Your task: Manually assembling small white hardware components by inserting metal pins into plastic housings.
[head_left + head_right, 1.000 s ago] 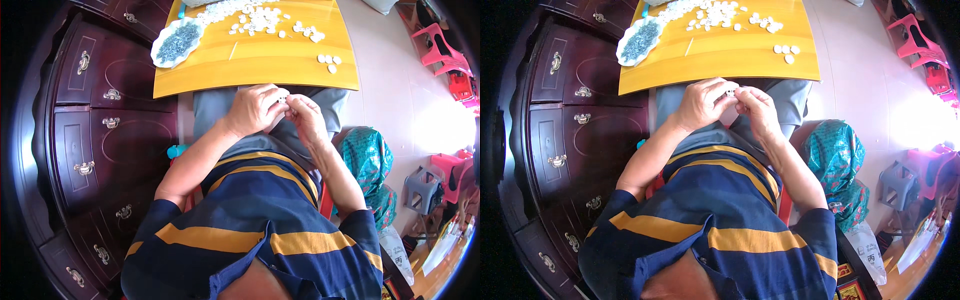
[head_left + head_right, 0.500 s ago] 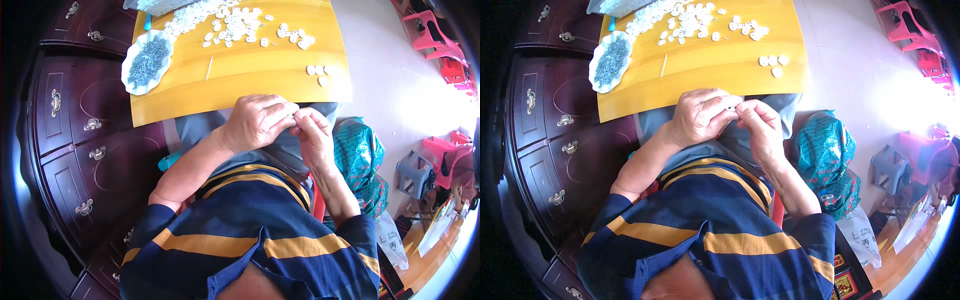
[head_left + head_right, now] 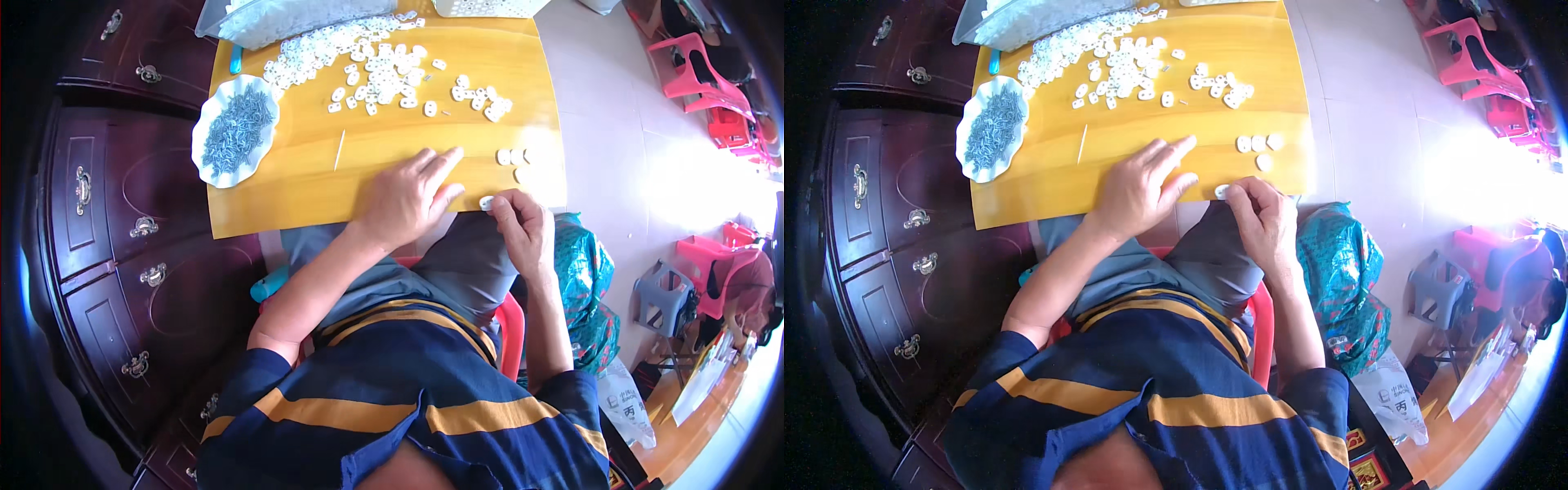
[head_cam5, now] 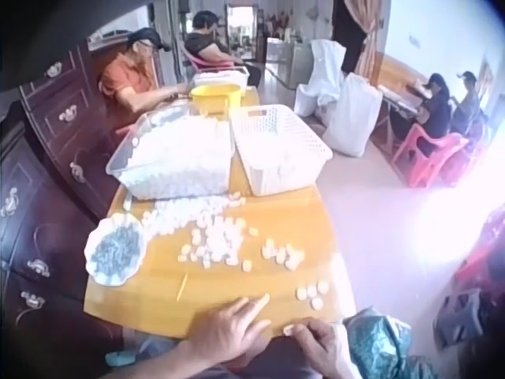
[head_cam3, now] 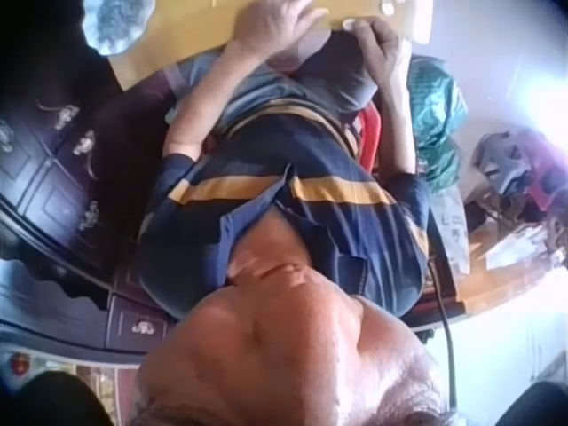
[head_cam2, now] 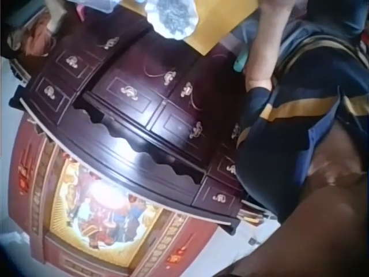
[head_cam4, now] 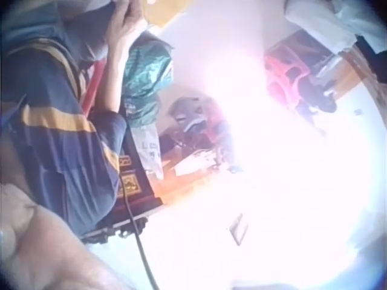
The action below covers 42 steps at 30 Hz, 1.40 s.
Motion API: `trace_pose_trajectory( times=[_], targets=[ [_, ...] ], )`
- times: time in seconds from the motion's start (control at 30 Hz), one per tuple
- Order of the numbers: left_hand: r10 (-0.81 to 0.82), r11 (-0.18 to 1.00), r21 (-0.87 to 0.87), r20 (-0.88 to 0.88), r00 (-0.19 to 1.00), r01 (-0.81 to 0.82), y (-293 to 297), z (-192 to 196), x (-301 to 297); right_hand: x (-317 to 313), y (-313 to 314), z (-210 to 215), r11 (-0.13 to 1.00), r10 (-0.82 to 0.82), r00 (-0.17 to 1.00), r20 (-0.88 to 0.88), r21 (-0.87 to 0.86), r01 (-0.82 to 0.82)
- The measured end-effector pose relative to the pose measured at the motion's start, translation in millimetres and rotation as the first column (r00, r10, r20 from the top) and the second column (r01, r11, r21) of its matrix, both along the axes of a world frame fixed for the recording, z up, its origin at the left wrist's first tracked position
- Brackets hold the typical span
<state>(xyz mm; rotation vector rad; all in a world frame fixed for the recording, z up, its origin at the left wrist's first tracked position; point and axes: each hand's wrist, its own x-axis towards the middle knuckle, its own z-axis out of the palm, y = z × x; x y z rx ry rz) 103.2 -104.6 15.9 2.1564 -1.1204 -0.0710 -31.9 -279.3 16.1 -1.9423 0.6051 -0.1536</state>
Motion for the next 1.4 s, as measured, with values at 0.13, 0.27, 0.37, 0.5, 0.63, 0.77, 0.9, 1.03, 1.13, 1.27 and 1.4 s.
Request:
trace_pose_trajectory(
  times=[0.13,0.27,0.37,0.5,0.63,0.77,0.9,1.03,1.13,1.27,1.4],
  targets=[
    [0.1,0.988,0.111,0.097,0.99,-0.111,-16,-7,22,12,-9,15,0.988,0.01,0.999,-0.037,-0.152,-0.015],
    [0.119,0.975,0.164,0.18,0.976,-0.149,-29,-9,35,22,-17,21,0.964,0.035,0.999,0.007,-0.264,-0.032],
    [0.089,0.971,0.201,0.198,0.976,-0.129,-32,-12,39,27,-19,23,0.944,0.023,1.0,-0.003,-0.329,-0.022],
    [0.053,0.977,0.192,0.193,0.98,-0.091,-30,-16,38,29,-21,18,0.887,0.059,0.998,0.011,-0.458,-0.048],
    [-0.02,0.979,0.199,0.27,0.963,-0.035,-14,-6,20,33,-25,16,0.838,0.029,1.0,-0.005,-0.545,-0.027],
    [-0.059,0.98,0.198,0.282,0.958,0.002,6,-3,-1,38,-33,15,0.829,-0.004,0.999,-0.034,-0.559,-0.015],
    [-0.063,0.994,0.103,0.307,0.95,0.033,18,-11,-13,54,-41,19,0.815,-0.034,0.999,0.028,-0.577,0.044],
    [-0.091,0.995,0.071,0.335,0.938,0.071,30,-18,-16,88,-53,16,0.786,0.005,0.989,0.146,-0.613,0.086],
    [-0.091,0.996,0.036,0.359,0.929,0.083,36,-23,-19,107,-58,9,0.795,0.026,0.993,0.118,-0.604,0.051],
    [-0.064,0.992,-0.071,0.415,0.908,0.103,45,-31,-20,117,-50,7,0.801,0.05,0.994,0.093,-0.599,0.015],
    [-0.059,0.98,-0.151,0.412,0.91,0.132,47,-32,-19,119,-48,8,0.798,0.055,0.996,0.073,-0.603,0.0]
  ],
)
